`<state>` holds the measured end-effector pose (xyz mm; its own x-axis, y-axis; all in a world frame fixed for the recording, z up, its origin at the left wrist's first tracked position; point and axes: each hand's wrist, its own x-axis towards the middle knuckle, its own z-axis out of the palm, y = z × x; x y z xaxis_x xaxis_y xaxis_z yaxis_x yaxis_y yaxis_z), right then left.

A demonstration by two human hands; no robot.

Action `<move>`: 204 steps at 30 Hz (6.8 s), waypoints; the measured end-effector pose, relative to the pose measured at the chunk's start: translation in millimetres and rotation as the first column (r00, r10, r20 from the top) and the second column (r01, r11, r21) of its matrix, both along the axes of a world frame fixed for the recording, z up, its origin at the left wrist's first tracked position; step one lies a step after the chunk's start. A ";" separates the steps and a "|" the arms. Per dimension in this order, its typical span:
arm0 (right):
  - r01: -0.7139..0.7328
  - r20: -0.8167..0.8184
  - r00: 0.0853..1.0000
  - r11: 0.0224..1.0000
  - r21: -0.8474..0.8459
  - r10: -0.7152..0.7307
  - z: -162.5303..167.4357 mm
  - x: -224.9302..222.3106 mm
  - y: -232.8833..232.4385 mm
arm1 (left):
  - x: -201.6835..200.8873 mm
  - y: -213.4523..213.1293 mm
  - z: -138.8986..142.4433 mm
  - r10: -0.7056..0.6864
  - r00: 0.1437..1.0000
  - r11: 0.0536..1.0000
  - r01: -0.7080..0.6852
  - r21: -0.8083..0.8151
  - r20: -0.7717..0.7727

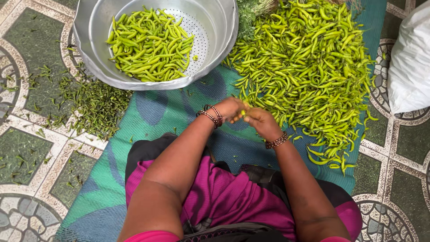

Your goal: The person sits on a mat on the floor with a large pile of green chilies beside them. They pick up chilies one at a time, pinch off the stem ends, drop the trimmed chilies into a perforated metal colander, and toss the discarded stems onto a growing pile to the side.

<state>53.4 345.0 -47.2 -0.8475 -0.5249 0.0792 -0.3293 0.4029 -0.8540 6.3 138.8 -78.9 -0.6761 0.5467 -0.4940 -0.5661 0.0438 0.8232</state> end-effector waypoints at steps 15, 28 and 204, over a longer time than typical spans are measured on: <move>0.262 0.809 0.584 0.929 -0.261 0.063 14.0 3.4 -2.1 | -16.0 -3.5 0.5 0.417 0.853 0.796 -0.510 -0.326 -0.315; 0.628 0.814 0.579 0.657 -0.417 -0.038 -12.6 -7.8 8.6 | 6.6 10.4 3.1 0.260 0.933 0.965 -0.257 0.041 -0.248; 0.555 0.073 0.832 0.822 -0.128 -0.550 20.3 -87.0 -75.3 | -28.6 -21.4 54.5 0.185 0.982 0.975 -0.186 -0.118 -0.023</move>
<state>-33.6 269.8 -26.9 -0.9954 0.0460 0.0838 -0.0596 0.3868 -0.9202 -22.3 117.4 -24.4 -0.7663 0.3490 -0.5395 -0.5639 0.0370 0.8250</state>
